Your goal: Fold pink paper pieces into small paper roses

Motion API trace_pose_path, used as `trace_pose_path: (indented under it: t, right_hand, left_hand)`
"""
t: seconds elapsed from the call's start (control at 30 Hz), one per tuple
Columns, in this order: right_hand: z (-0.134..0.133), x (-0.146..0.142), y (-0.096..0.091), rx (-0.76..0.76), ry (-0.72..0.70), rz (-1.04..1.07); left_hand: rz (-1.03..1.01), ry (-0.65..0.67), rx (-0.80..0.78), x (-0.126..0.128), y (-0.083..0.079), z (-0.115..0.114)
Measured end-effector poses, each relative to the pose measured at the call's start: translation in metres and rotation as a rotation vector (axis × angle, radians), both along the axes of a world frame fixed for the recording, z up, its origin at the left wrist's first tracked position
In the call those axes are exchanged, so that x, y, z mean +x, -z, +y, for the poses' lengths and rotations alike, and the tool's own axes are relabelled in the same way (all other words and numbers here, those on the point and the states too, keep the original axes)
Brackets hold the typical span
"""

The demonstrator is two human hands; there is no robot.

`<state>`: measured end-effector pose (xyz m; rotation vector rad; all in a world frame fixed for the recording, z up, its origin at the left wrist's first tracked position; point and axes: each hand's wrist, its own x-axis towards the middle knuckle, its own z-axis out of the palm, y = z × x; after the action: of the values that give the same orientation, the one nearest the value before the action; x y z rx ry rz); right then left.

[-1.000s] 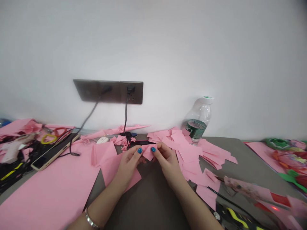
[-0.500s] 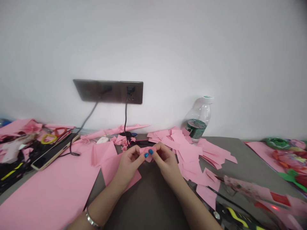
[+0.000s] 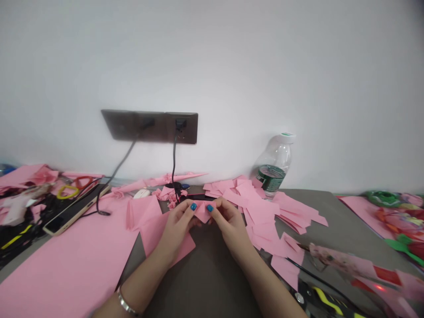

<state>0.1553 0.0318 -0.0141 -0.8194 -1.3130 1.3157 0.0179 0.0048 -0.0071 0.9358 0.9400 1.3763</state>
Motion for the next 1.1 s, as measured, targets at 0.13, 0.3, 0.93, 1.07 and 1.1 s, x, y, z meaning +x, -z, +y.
trace_pose_path:
  t: [0.13,0.3,0.93,1.07,1.1]
  right_hand:
    - [0.0,0.0,-0.002,0.023,0.02,-0.013]
    - [0.001,-0.001,-0.001,0.031,-0.001,-0.017]
    - [-0.001,0.001,-0.003,0.144,0.137,-0.073]
    - [-0.003,0.003,-0.01,0.378,0.263,-0.212]
    - [-0.003,0.002,-0.011,0.396,0.245,-0.236]
  left_hand:
    - [0.07,-0.026,-0.027,-0.001,0.0,0.0]
    - [0.267,-0.097,0.047,-0.005,-0.005,-0.002]
    - [0.22,-0.101,0.012,-0.002,-0.008,0.0]
    - [0.25,-0.135,-0.032,-0.001,-0.01,0.0]
    - [0.252,-0.135,-0.036,-0.001,-0.011,0.0]
